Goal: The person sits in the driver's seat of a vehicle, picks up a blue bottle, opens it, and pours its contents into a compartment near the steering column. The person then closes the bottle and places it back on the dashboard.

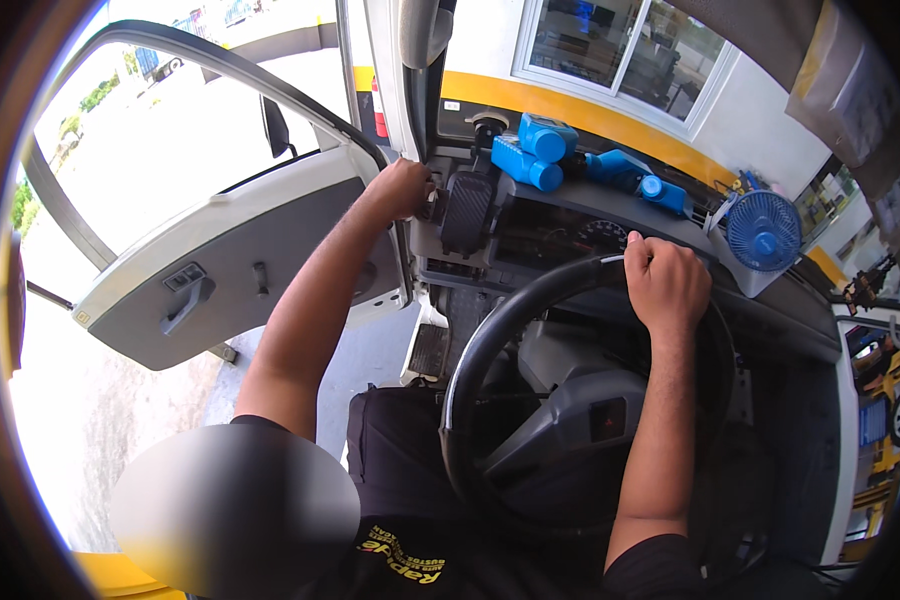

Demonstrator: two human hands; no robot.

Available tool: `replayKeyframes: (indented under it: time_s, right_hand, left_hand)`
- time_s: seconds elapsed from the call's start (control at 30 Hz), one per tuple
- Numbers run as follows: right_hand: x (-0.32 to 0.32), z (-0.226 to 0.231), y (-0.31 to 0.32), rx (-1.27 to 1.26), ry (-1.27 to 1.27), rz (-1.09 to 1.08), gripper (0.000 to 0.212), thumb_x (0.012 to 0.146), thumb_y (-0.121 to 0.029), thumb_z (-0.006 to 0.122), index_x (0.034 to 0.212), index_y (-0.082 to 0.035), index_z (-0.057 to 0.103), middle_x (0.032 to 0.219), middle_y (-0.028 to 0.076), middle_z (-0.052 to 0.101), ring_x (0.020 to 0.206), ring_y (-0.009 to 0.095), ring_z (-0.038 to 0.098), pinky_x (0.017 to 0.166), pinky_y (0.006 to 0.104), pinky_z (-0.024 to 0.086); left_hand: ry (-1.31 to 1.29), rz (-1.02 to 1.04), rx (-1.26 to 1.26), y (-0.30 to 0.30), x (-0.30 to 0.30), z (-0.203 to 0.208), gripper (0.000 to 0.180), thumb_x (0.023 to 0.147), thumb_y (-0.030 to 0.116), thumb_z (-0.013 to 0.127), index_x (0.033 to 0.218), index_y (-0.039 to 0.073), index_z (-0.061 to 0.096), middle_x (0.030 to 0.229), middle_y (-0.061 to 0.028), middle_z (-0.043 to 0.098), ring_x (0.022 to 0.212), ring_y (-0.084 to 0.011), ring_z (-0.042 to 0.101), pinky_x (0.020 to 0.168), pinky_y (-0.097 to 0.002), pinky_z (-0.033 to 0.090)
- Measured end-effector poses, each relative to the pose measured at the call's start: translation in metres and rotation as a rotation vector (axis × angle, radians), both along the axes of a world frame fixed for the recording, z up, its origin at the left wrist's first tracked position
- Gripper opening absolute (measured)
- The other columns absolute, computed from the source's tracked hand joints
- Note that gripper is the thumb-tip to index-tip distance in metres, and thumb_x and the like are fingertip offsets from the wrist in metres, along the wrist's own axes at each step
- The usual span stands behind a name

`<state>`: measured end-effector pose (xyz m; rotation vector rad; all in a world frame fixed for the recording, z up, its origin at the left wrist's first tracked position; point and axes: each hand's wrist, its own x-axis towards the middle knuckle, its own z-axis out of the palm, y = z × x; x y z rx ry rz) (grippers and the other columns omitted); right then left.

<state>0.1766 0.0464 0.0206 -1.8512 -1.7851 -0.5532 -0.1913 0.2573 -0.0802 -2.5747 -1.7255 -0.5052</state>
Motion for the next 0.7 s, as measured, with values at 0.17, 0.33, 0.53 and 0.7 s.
replayKeyframes:
  time_s: [0.17,0.33,0.53,0.7]
  right_hand:
    - [0.000,-0.002,0.001,0.013,-0.006,0.006,0.049,0.105,-0.041,0.054,0.077,-0.006,0.072,0.080,0.022,0.071,0.081,0.050,0.068,0.069,0.0590,0.051]
    - [0.000,-0.002,0.003,0.007,-0.021,-0.010,0.047,0.103,-0.043,0.056,0.077,-0.009,0.077,0.078,0.021,0.072,0.080,0.047,0.070,0.072,0.0573,0.055]
    - [0.000,-0.003,0.005,0.009,-0.026,-0.007,0.046,0.103,-0.041,0.056,0.077,-0.009,0.076,0.078,0.022,0.071,0.079,0.048,0.070,0.071,0.0579,0.054]
    - [-0.002,-0.002,0.003,0.002,-0.021,-0.013,0.045,0.103,-0.040,0.057,0.076,-0.008,0.074,0.078,0.021,0.071,0.078,0.047,0.069,0.070,0.0576,0.054]
  left_hand:
    - [-0.861,0.099,-0.158,-0.002,-0.021,-0.003,0.029,0.102,0.026,0.074,0.119,0.002,0.076,0.096,-0.0119,0.079,0.090,-0.0202,0.077,0.079,-0.0405,0.061]
    - [-1.272,0.025,-0.226,-0.001,-0.018,0.002,0.039,0.097,0.016,0.081,0.127,-0.007,0.071,0.102,-0.0097,0.078,0.090,-0.0123,0.076,0.084,-0.0288,0.062]
    - [-0.781,0.094,0.166,-0.017,0.019,0.009,0.041,0.088,0.021,0.085,0.125,0.007,0.078,0.111,-0.0147,0.081,0.098,-0.0266,0.080,0.090,-0.0374,0.061]
    - [-0.600,0.081,0.166,0.010,0.043,0.011,0.039,0.087,0.025,0.084,0.122,0.010,0.079,0.108,-0.0154,0.080,0.102,-0.0316,0.078,0.092,-0.0417,0.061]
